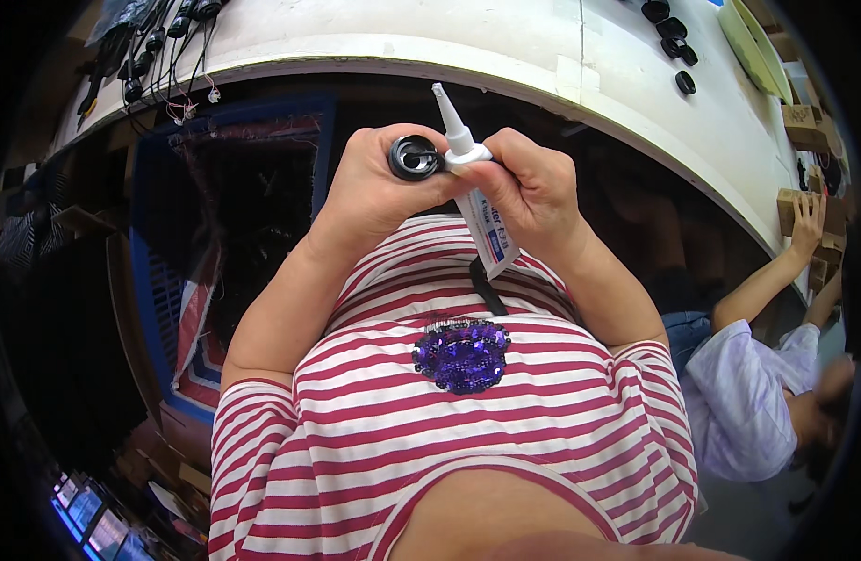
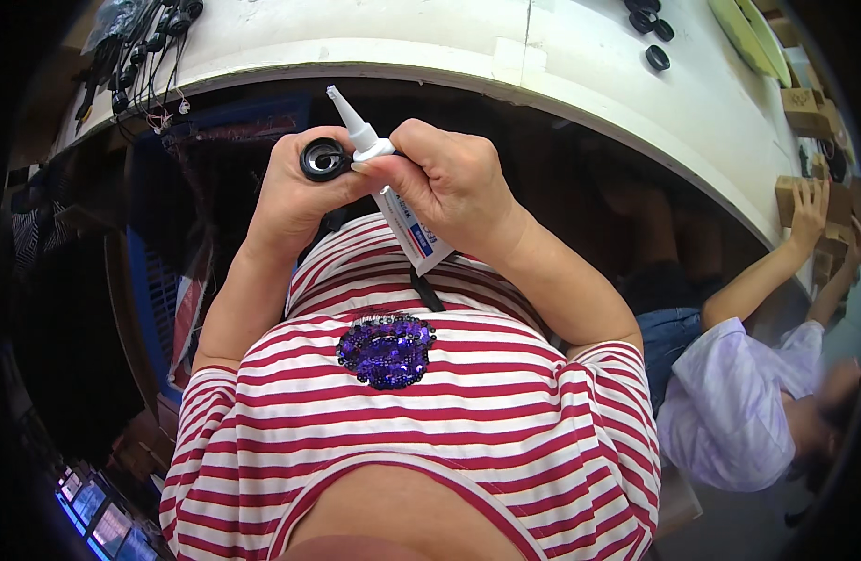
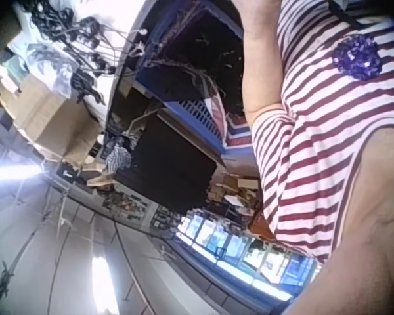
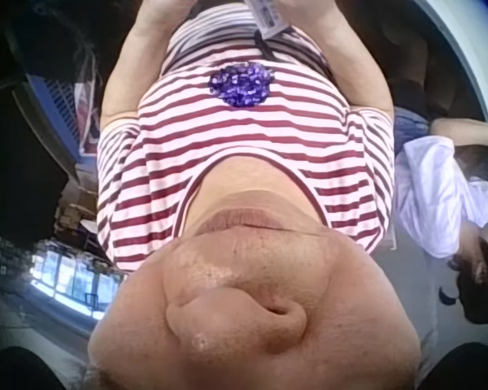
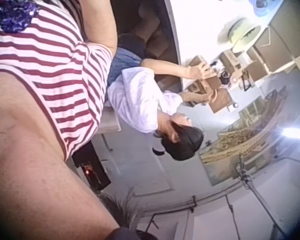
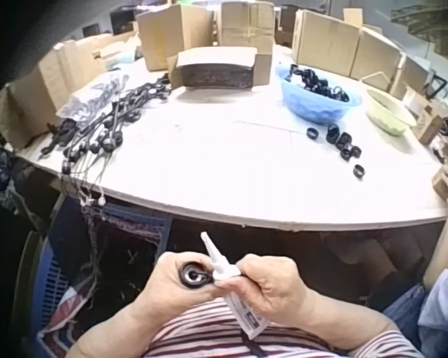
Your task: The person assembles small black electronic devices at a workbench. They pick up a device, apply glue from a tube into its opening, insert a small white component, and close the casing. The person repeats this process for multiple units, placing finished devices into a blue bowl.
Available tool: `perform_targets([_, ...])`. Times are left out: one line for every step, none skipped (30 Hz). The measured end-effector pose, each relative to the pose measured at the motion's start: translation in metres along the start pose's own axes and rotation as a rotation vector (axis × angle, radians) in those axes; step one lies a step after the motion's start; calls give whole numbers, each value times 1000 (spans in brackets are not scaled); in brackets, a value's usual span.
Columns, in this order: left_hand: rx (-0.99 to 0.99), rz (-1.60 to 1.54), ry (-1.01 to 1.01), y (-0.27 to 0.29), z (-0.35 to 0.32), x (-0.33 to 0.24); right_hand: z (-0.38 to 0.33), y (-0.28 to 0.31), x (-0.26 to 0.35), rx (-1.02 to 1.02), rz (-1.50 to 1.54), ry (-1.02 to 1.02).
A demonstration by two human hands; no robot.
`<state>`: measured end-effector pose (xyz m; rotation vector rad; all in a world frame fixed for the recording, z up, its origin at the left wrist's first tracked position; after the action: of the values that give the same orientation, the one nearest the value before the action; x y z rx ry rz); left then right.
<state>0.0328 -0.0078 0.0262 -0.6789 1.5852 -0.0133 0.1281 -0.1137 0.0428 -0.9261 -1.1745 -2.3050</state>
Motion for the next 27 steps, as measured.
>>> perform_targets([6, -3, -5, 0, 0, 1, 0, 0, 0, -1, -9, 7])
perform_targets([0, -2, -12, 0, 1, 1, 0, 0, -1, 0, -15, 15])
perform_targets([0, -10, -21, 0, 1, 1, 0, 0, -1, 2, -22, 23])
perform_targets([3, -26, -34, 0, 2, 2, 1, 0, -1, 1, -29, 26])
perform_targets([3, -22, -31, 1, 2, 2, 1, 0, -2, 0, -36, 29])
perform_targets([5, -26, -33, 1, 3, 3, 1, 0, -2, 3, -39, 26])
perform_targets([11, -32, -30, 1, 3, 3, 1, 0, -2, 4, -39, 26])
perform_targets([12, -26, -32, 1, 3, 3, 1, 0, -2, 9, -36, 18])
perform_targets([15, -23, -30, 1, 3, 4, 1, 0, -3, 14, -24, 14])
perform_targets([24, -28, -36, 1, 3, 3, 1, 0, -2, 19, -41, 12])
perform_targets([20, -29, -32, 2, 3, 4, 2, 0, -2, 23, -49, 14])
perform_targets([20, -39, -36, 2, 3, 4, 2, 0, -1, 27, -56, 15])
perform_targets([27, -56, -40, 2, 3, 4, 2, 0, -1, 28, -57, 13])
perform_targets([20, -48, -37, 2, 3, 5, 2, -1, -1, 29, -57, 12])
perform_targets([18, -49, -35, 2, 3, 5, 2, -1, -1, 34, -52, 5])
perform_targets([22, -57, -35, 2, 3, 5, 2, -1, 0, 32, -60, 11])
perform_targets([23, -39, -35, 2, 3, 5, 3, -1, 0, 34, -63, 11])
perform_targets([30, -31, -36, 3, 4, 4, 3, -1, 0, 36, -60, 14])
perform_targets([26, -17, -27, 3, 4, 3, 4, 0, 0, 48, -68, 12])
perform_targets([31, -4, -14, 4, 5, 3, 6, 1, 0, 60, -69, 11])
perform_targets([26, 12, 12, 4, 6, 3, 8, 4, 0, 73, -65, 9])
perform_targets([32, 15, 28, 4, 7, 3, 10, 7, 1, 102, -48, -9])
perform_targets([81, 22, 50, 4, 6, 1, 12, 11, 1, 133, -27, -29])
perform_targets([75, 66, 8, 5, 7, -3, 15, 17, 2, 159, 0, -50])
perform_targets([85, 95, -59, 6, 8, -8, 17, 22, 3, 209, 76, -85])
perform_targets([95, 123, -123, 6, 8, -12, 17, 26, 3, 275, 176, -168])
perform_targets([110, 245, -154, 8, 11, -15, 18, 28, 4, 357, 294, -221])
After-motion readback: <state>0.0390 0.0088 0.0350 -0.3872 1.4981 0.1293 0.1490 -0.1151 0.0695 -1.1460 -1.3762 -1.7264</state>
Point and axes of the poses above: each hand's wrist, its own z-axis towards the middle knuckle, its own y-axis out of the back of the hand, x = y × z, the point moved 5 cm from there along z, towards the middle knuckle, and after that the axes turned 14 degrees about -z, right-handed, at the moved point
